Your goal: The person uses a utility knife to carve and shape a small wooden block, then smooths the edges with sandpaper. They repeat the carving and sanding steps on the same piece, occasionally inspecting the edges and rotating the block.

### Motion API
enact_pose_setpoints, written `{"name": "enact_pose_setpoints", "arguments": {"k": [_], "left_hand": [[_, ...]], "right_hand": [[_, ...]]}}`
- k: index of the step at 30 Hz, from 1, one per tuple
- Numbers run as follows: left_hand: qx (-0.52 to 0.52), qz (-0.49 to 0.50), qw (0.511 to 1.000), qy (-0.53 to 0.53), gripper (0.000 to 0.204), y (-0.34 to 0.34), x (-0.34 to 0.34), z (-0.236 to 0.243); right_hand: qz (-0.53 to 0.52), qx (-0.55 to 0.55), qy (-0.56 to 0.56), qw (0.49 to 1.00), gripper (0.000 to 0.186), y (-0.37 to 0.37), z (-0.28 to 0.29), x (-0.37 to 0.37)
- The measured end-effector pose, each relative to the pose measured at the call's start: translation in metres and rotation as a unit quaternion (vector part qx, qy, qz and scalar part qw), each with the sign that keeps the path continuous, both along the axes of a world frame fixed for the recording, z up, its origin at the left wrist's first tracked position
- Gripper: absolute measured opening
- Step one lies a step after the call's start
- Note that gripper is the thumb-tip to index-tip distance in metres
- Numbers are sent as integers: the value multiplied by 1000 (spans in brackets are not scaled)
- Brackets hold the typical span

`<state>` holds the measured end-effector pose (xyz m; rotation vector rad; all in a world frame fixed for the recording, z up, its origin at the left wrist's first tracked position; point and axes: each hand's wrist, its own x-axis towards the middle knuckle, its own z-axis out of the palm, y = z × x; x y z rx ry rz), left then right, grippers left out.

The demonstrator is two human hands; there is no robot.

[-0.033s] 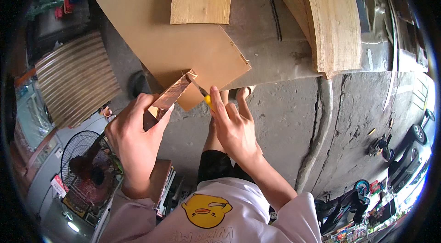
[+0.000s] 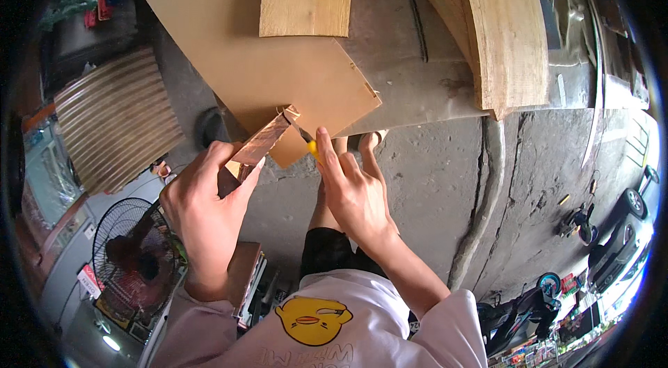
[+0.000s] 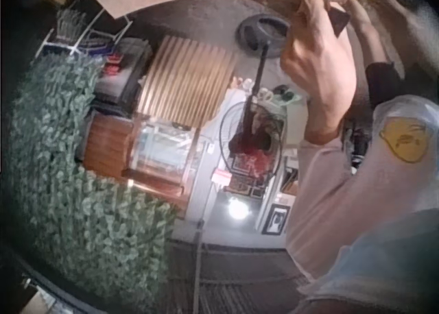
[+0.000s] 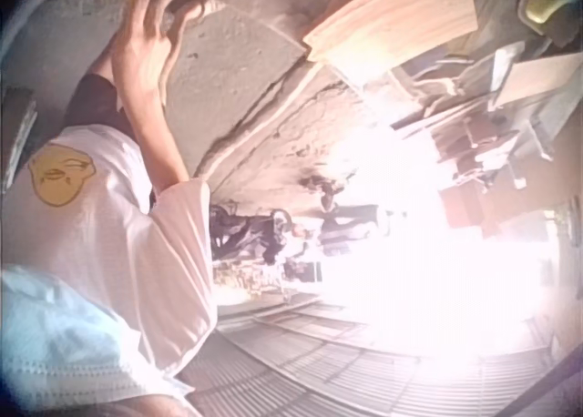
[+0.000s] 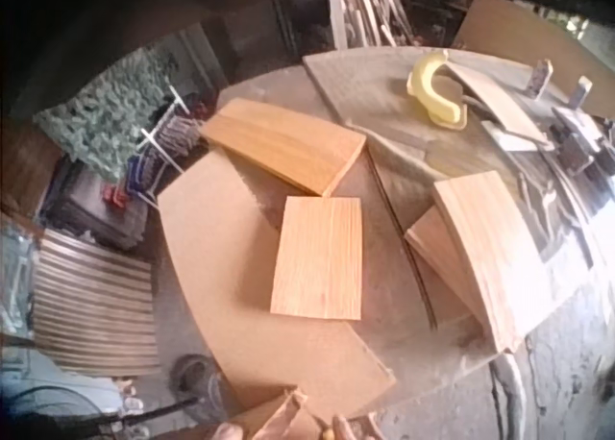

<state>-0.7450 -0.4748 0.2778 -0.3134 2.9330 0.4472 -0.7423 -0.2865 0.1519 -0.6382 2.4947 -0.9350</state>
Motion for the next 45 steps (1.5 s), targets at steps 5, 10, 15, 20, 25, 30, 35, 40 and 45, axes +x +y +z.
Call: {"name": "enact_pose_setpoints", "arguments": {"k": [5,10,15,20,25,30,35,40,45], "left_hand": [[9,-1,1000,20,35,-1,0,-7],[16,4,1000,16,33,0,-5,-10],[7,3,1000,28,32,1,-5,-12],[5,14,999,32,31,2,-4,-13],[3,22,999,25,28,3,-7,-12],[3,41,999,14,23,5,-10,-10],[15,17,999,29,28,2,-7,-14],[11,11,999,37,31,3,-7,-15],[-5,51,999,2,24,8,-12,-10]], "right_hand": [[6,31,-26,999,64,-7,-11,-2],[10,39,-34,999,69,-8,-11,-12],[-13,28,-5,1000,66,7,-15,4],[-19,-3,-63,998,70,13,-4,-2],[-25,-28,16,999,62,-7,-23,-3],[-10,-25,-40,999,65,-5,-28,-1],[-4,-37,-5,999,68,-4,-28,-7],[4,-47,-31,998,69,-1,-26,-10],[10,-30,-50,998,76,0,-26,-7]]}}
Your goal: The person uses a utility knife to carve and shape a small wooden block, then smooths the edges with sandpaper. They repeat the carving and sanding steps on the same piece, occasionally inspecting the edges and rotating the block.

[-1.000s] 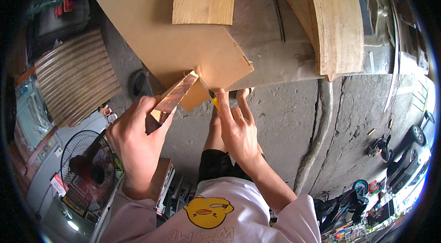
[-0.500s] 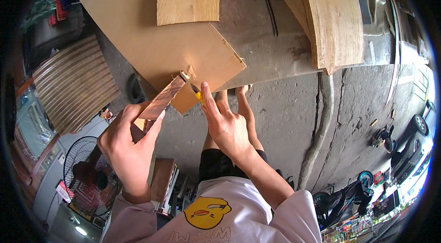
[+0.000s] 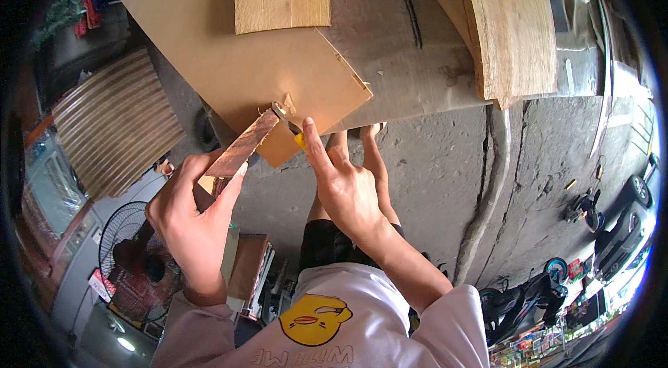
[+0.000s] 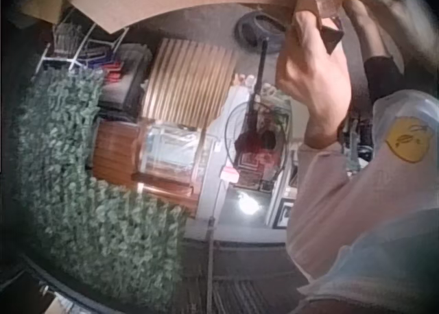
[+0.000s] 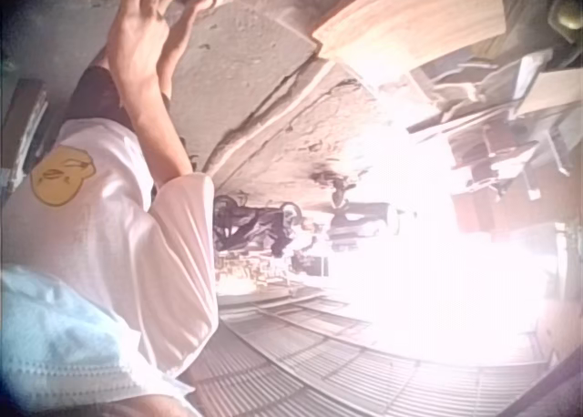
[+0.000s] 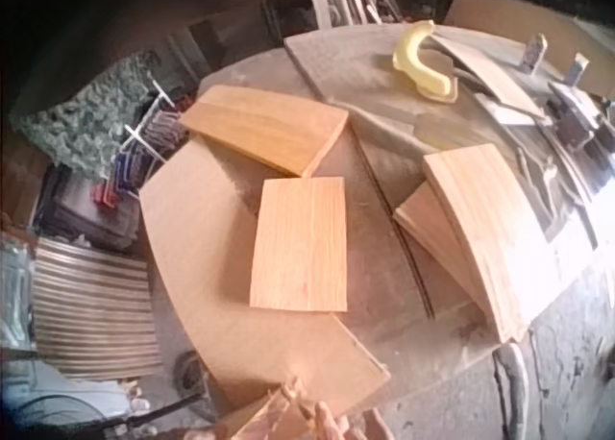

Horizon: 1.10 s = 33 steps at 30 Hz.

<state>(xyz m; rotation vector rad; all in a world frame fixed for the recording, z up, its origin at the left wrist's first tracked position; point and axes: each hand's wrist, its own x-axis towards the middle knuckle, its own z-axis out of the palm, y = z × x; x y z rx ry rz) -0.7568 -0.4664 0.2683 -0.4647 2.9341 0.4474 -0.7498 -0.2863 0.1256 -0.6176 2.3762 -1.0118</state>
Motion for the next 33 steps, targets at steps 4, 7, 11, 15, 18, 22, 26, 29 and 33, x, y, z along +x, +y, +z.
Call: {"name": "enact_pose_setpoints", "arguments": {"k": [4,7,11,15,18,22,26,29,33], "left_hand": [[-6,-9,1000,15,24,-1,1,-2],[-4,-3,1000,3,24,0,-1,0],[-12,-3,1000,-4,24,-1,-1,2],[-9,-2,1000,15,24,1,-2,-1],[6,7,1000,24,23,1,-1,-1],[8,-2,1000,8,23,1,-2,1],[7,-27,999,24,27,-3,1,-4],[9,-38,999,35,29,-4,3,-6],[11,-8,1000,0,24,-1,0,0]], "right_hand": [[11,12,-6,1000,80,3,2,0],[5,23,16,1000,80,5,-2,3],[7,30,22,999,78,22,7,7],[-4,6,60,998,73,28,9,5],[-14,18,8,1000,70,15,18,-7],[-8,22,14,1000,69,4,8,-8],[6,29,13,999,71,2,4,-8],[16,36,16,999,72,5,3,-13],[1,5,25,1000,70,6,4,-15]]}}
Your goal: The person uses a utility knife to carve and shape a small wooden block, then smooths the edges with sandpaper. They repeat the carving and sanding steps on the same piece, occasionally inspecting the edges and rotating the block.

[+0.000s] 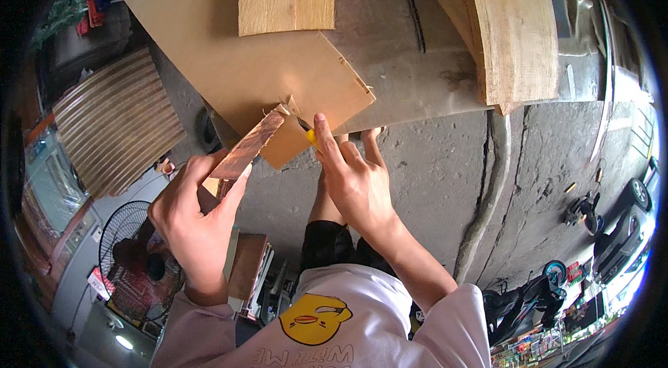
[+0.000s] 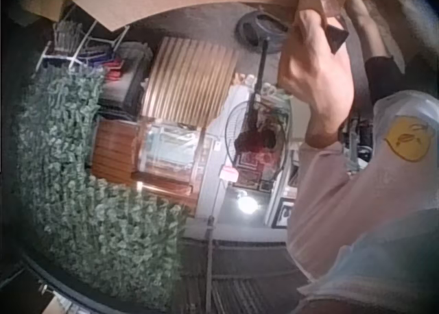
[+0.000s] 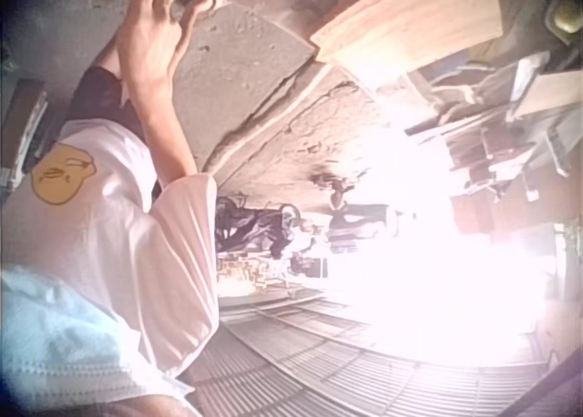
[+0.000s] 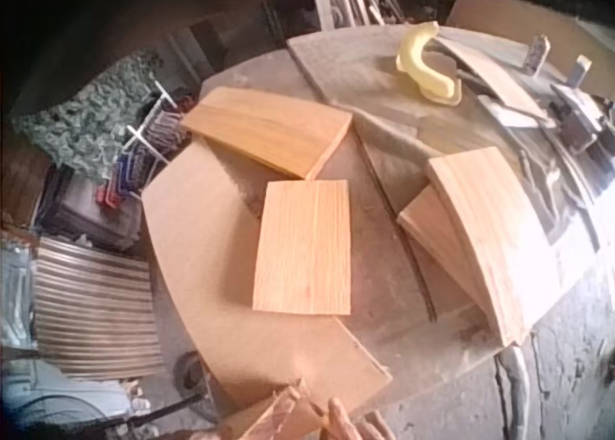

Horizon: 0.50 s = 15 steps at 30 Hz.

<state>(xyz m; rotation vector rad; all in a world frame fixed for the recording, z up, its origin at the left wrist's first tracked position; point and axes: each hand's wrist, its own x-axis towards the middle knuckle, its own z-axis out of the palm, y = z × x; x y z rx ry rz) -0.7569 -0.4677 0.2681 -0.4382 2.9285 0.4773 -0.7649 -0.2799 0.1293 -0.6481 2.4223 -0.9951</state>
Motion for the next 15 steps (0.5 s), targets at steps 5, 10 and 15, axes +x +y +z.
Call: {"name": "enact_pose_setpoints", "arguments": {"k": [5,10,15], "left_hand": [[-3,-2,1000,22,26,0,0,-2],[12,-7,1000,28,28,0,-1,-3],[8,-29,999,27,30,-3,3,-4]], "right_hand": [[8,8,24,1000,69,-3,-4,6],[7,12,14,1000,71,-4,-2,6],[-3,9,5,1000,72,-6,-4,13]]}}
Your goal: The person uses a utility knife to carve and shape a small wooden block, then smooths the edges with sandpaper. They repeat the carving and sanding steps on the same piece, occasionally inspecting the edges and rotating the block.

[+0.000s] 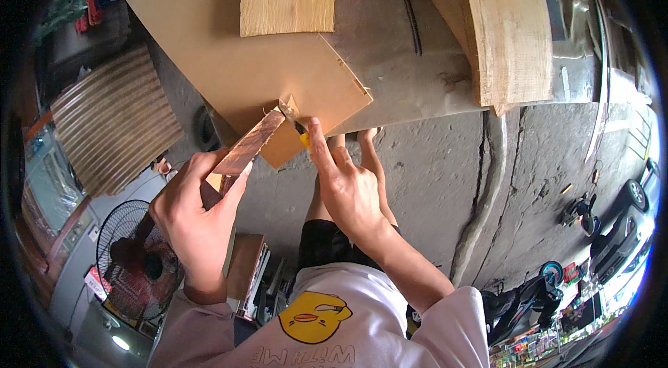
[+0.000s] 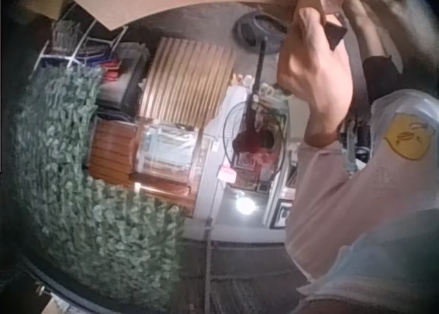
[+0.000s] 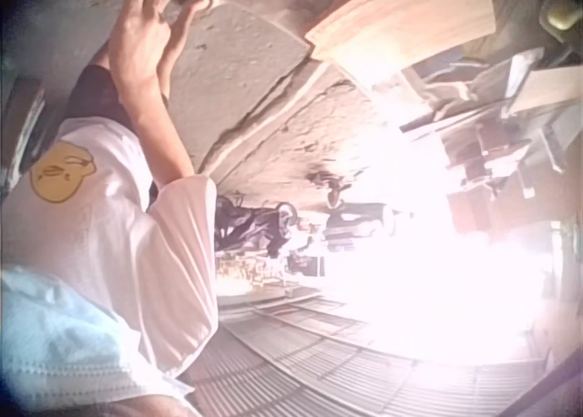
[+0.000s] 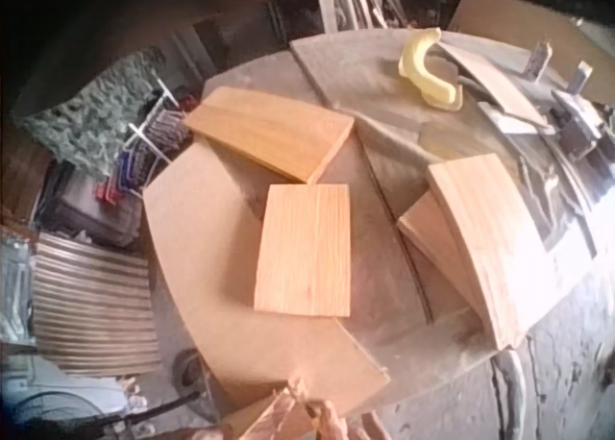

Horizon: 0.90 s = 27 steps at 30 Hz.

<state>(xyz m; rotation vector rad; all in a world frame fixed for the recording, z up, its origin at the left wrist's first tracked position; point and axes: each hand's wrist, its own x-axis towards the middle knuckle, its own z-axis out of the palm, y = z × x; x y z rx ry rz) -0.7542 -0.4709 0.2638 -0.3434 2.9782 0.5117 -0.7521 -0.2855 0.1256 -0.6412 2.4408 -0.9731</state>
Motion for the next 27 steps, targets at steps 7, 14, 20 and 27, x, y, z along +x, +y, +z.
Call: {"name": "enact_pose_setpoints", "arguments": {"k": [7,14,20,27], "left_hand": [[-14,36,999,-33,23,4,-5,8],[27,41,999,15,29,-7,7,8],[96,54,972,205,50,-46,52,15],[120,79,926,350,48,-62,80,-48]], "right_hand": [[5,26,-51,998,70,9,12,2],[-93,-30,-44,994,58,25,41,-20],[-167,67,-21,983,22,55,43,-68],[-89,71,197,974,55,40,11,-100]]}}
